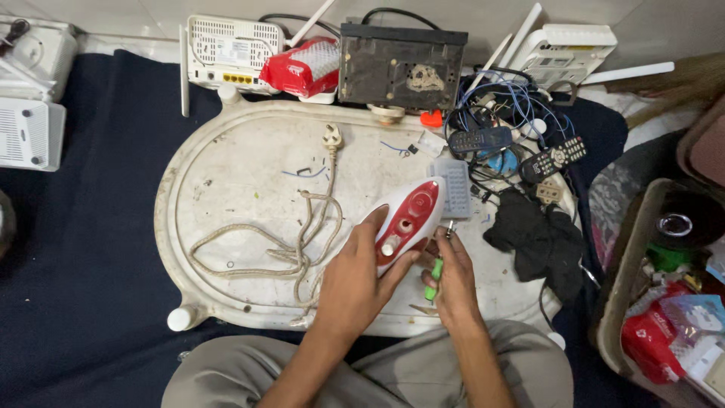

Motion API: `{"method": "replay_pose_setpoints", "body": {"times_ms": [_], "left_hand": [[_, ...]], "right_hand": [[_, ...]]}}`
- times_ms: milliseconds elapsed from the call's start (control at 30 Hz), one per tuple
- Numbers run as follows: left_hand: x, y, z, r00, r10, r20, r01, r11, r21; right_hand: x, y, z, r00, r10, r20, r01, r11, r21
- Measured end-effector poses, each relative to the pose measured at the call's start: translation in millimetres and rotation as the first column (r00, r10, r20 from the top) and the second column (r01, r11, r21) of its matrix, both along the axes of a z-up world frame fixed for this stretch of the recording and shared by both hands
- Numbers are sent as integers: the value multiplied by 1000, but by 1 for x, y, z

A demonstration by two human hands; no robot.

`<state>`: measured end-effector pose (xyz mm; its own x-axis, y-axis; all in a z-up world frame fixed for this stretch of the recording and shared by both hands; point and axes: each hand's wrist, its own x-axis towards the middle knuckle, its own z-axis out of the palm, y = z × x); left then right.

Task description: The person sits on the floor and uses a screwdriver to remove and reinsert screws on the base of a white and red electric iron. They manipulate the iron's casing and handle the screwdriver throughout the clip.

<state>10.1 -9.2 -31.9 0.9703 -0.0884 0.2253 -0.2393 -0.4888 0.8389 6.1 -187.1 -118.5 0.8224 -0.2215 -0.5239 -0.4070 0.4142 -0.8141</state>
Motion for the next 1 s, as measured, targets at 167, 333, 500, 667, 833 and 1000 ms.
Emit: {"method": "replay_pose_setpoints", "body": {"times_ms": [167,333,500,667,833,1000], "left_hand": [[-2,-6,-1,999,51,-4,-51,999,8],[0,-5,-1,991,99,86,-96,995,-38],[19,-9,-3,977,123,174,-155,971,181],[27,-9,-6,987,134,90,-149,971,187],[19,-8,-3,987,118,110,-137,974,182],[16,-9,-3,984,125,130,-150,968,199]], "right_hand": [[-3,5,13,999,22,29,-19,993,-114],[-1,6,18,998,37,-56,-47,981,-186],[-1,9,17,987,122,-102,-140,973,-186],[-5,15,13,966,113,-232,-152,976,-156],[-5,17,12,959,65,-275,-89,993,-77],[-7,12,7,964,72,-255,-57,996,65]]}}
